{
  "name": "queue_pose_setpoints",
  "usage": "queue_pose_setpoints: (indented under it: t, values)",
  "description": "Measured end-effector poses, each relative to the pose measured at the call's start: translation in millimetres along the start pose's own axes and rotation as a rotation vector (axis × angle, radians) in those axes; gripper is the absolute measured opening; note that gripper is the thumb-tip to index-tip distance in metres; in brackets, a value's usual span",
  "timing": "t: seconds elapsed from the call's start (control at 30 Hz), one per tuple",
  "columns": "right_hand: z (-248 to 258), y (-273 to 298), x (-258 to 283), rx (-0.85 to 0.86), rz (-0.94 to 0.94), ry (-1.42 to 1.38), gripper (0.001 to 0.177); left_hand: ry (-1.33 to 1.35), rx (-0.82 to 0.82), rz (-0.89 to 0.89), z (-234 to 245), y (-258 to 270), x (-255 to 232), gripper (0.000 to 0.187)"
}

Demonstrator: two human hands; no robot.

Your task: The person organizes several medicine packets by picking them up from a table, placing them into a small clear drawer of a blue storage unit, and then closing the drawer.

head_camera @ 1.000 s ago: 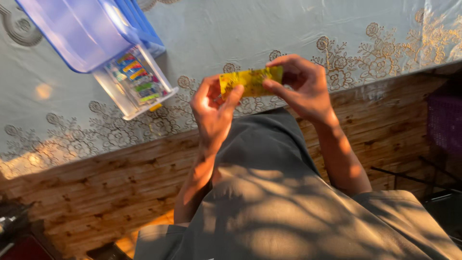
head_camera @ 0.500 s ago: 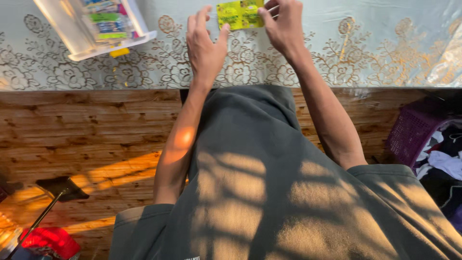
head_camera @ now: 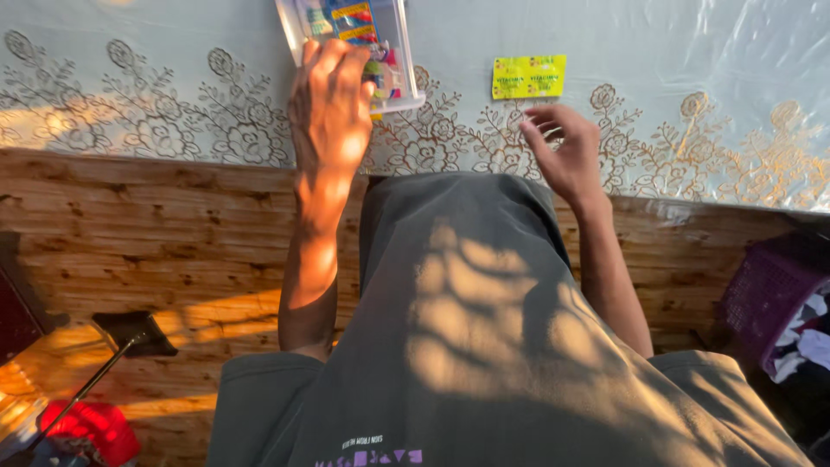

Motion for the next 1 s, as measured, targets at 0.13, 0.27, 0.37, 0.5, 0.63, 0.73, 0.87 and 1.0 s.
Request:
queue_pose_setpoints:
  t: [0.13, 0.27, 0.37, 0.5, 0.63, 0.73, 0.87, 1.0]
  values:
    - [-8, -4, 37, 0.024, 0.066, -0.005, 0.017, 0.075, 0.03, -0.048, -12, 1, 9, 0.037]
    - [3, -5, 54, 0.0, 0.143, -0.023, 0.017, 0.034, 0.104, 0.003, -19, -2, 16, 0.038]
    - [11, -9, 52, -0.006, 0.104, -0.059, 0.018, 0.106, 0.024, -0.031, -3, -8, 11, 0.031]
    - [19, -7, 60, 0.017, 0.09, -0.13, 0.019, 0.221, 0.029, -0.03, 20, -12, -3, 0.032]
    - [35, 2, 93, 0.035, 0.105, -0.291, 0.026, 0.505, 0.017, 0.107, 31, -20, -36, 0.039]
    - [50, 15, 123, 0.095, 0.154, -0.358, 0.03, 0.726, 0.192, 0.177, 6, -35, -79, 0.043]
    - [69, 31, 128, 0.143, 0.119, -0.54, 0.018, 0.968, 0.173, 0.145, -14, -54, -139, 0.04]
    - [113, 49, 105, -0.09, 0.025, -0.66, 0.018, 1.165, 0.053, 0.257, -16, -55, -154, 0.032]
Point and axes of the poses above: each hand's wrist, its own y-axis away from the middle knuckle, its own z-axis out of the back of the hand, x = y × z, the point moved 9 cm from there along -y, towards the middle knuckle, and after that the axes turned 6 degrees about -z, right-handed, at the moved point
